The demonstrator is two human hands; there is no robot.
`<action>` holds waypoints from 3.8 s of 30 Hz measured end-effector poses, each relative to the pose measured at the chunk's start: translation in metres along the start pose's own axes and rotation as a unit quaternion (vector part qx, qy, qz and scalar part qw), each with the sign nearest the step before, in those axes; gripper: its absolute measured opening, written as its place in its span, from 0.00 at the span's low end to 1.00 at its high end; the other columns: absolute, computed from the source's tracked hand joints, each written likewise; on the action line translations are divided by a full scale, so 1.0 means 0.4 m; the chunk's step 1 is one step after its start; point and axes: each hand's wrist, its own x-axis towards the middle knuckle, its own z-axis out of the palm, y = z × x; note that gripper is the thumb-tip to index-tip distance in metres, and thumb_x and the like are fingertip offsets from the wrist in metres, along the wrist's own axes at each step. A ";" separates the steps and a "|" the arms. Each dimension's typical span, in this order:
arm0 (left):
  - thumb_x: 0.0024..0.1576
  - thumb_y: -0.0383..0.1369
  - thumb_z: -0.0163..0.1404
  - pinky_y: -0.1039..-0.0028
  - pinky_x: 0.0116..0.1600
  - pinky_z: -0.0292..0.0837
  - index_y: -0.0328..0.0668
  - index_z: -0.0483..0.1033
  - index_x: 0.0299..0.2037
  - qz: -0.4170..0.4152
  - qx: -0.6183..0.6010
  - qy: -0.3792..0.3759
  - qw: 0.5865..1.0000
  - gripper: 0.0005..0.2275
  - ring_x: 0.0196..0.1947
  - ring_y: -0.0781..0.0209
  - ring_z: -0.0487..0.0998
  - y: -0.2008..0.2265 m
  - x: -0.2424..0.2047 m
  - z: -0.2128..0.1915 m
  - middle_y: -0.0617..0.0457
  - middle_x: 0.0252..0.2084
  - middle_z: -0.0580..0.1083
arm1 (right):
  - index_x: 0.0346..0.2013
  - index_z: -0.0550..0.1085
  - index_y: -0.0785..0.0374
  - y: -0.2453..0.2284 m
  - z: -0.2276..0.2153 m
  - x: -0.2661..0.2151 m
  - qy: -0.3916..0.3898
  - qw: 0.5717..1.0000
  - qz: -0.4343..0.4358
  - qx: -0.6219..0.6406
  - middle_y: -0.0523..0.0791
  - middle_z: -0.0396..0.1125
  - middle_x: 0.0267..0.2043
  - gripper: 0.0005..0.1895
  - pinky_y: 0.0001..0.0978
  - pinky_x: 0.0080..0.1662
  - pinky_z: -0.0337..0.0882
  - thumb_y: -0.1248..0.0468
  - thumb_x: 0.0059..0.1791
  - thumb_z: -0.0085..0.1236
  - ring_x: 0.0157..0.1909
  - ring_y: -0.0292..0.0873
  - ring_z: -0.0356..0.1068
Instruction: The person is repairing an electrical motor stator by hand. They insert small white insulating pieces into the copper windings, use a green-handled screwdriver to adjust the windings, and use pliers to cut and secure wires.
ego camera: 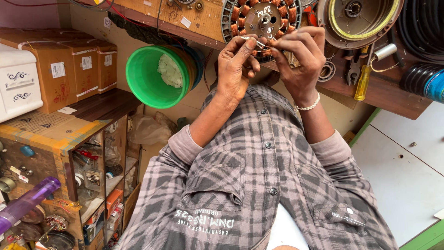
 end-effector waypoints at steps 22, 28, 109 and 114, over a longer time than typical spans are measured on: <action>0.64 0.27 0.56 0.82 0.26 0.71 0.35 0.81 0.48 0.163 0.229 -0.053 0.958 0.06 0.25 0.71 0.78 0.001 -0.029 0.037 0.50 0.41 0.81 | 0.41 0.81 0.63 0.028 0.015 -0.017 0.010 1.000 0.006 -0.006 0.43 0.73 0.43 0.09 0.37 0.50 0.69 0.71 0.49 0.74 0.50 0.46 0.67; 0.62 0.25 0.58 0.83 0.25 0.70 0.36 0.82 0.47 0.171 0.276 -0.028 0.945 0.06 0.24 0.73 0.77 -0.003 -0.028 0.047 0.53 0.41 0.81 | 0.43 0.81 0.64 0.032 -0.013 -0.002 -0.054 0.998 0.005 0.040 0.44 0.75 0.46 0.09 0.36 0.51 0.70 0.71 0.50 0.73 0.49 0.46 0.69; 0.61 0.30 0.58 0.83 0.22 0.69 0.37 0.80 0.46 0.004 0.256 -0.092 0.962 0.08 0.26 0.67 0.84 0.120 0.024 -0.023 0.53 0.36 0.82 | 0.40 0.72 0.66 -0.052 0.000 0.079 -0.230 0.972 0.027 -0.046 0.49 0.66 0.36 0.07 0.42 0.38 0.68 0.66 0.61 0.56 0.36 0.52 0.70; 0.60 0.31 0.59 0.83 0.24 0.74 0.36 0.81 0.48 -0.014 0.290 -0.103 0.951 0.09 0.31 0.67 0.85 0.133 0.013 -0.016 0.53 0.37 0.83 | 0.41 0.74 0.66 -0.054 -0.004 0.081 -0.234 0.970 0.012 -0.059 0.49 0.68 0.38 0.07 0.41 0.39 0.69 0.65 0.59 0.60 0.38 0.53 0.71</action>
